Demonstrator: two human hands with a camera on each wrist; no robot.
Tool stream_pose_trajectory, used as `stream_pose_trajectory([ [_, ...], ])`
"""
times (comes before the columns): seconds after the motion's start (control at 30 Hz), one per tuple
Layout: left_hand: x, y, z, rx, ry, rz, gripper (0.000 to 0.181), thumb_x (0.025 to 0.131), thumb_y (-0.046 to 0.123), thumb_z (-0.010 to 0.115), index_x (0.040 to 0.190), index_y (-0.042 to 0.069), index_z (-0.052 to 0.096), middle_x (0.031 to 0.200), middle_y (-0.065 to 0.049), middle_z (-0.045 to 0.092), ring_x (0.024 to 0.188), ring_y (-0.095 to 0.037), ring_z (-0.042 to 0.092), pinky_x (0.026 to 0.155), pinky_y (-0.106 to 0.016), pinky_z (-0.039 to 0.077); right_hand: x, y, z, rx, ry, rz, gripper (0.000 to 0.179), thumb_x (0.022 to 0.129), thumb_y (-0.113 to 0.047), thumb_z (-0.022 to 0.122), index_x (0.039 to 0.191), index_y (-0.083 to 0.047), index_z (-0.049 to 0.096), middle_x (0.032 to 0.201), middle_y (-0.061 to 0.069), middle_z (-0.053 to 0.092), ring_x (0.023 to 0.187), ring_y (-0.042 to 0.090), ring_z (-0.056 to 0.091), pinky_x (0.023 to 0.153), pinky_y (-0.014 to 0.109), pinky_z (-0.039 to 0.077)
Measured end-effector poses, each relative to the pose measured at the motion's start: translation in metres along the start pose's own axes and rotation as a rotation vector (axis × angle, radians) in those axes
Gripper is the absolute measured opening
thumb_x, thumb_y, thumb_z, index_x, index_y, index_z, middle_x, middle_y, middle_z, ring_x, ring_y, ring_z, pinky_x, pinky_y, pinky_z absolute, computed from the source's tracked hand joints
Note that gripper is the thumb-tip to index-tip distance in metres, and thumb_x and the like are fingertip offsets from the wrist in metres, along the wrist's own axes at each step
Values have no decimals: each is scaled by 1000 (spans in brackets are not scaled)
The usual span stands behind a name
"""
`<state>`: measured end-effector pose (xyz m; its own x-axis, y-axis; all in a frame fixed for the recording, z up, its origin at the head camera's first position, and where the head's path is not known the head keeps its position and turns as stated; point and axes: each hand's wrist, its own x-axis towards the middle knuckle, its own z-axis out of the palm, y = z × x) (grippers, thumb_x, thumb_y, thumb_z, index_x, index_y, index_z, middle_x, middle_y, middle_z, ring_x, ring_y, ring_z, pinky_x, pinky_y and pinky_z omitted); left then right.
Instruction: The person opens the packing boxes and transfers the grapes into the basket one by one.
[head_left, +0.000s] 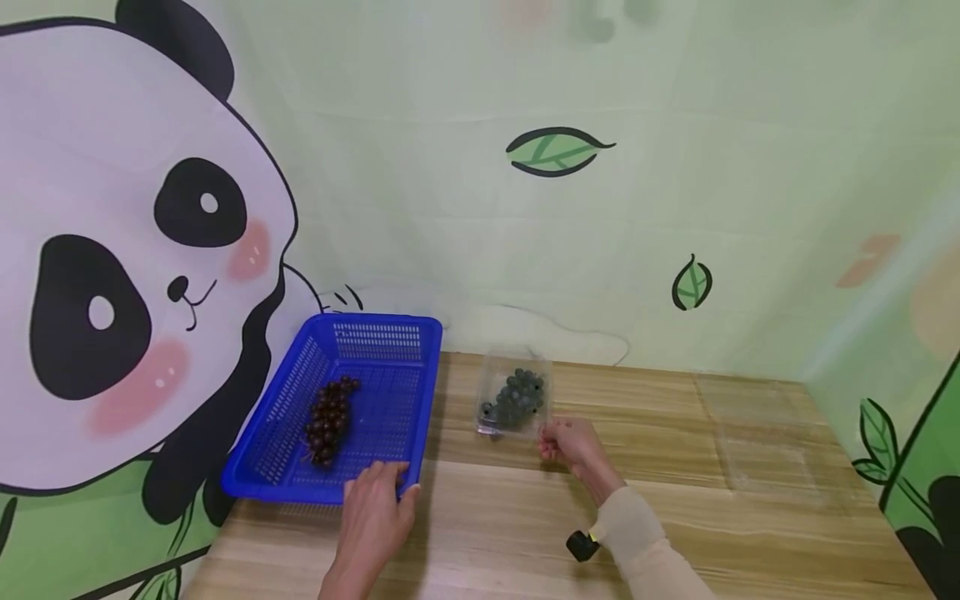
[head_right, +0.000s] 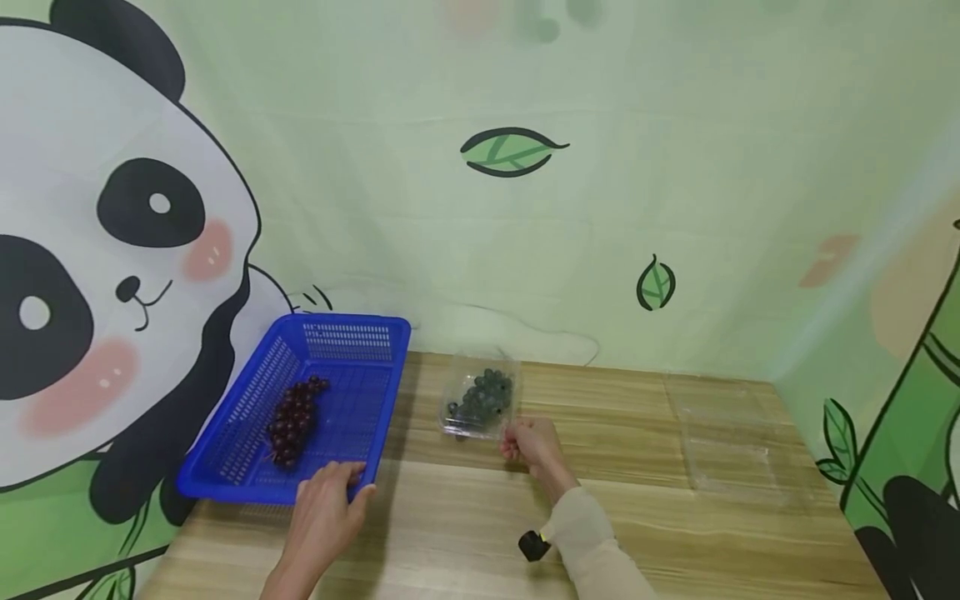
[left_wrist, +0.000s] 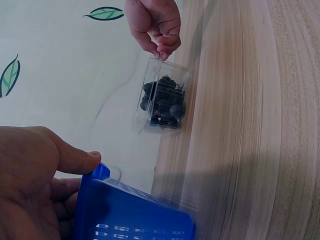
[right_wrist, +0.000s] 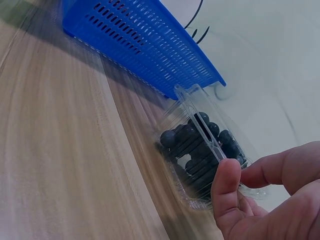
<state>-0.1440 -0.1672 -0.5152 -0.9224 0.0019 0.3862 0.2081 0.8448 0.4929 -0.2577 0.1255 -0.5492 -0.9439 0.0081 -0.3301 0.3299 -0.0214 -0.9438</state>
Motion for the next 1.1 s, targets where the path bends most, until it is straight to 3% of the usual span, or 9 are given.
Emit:
stream_pose_trajectory([
  [0.8, 0, 3, 0, 4, 11, 0, 29, 83, 8, 83, 108, -3, 74, 89, -11, 69, 86, -33, 65, 75, -47, 42, -16, 9, -5, 24, -49, -7, 13, 98, 7, 53, 92, 16, 60, 72, 11, 62, 61, 14, 61, 54, 23, 51],
  [1.1, 0, 3, -1, 4, 1, -5, 29, 84, 9, 82, 109, -3, 74, 90, -11, 69, 87, -33, 64, 76, -47, 42, -24, 14, -9, -12, -111, -30, 15, 101, 3, 52, 90, 12, 59, 72, 9, 63, 62, 11, 61, 56, 21, 51],
])
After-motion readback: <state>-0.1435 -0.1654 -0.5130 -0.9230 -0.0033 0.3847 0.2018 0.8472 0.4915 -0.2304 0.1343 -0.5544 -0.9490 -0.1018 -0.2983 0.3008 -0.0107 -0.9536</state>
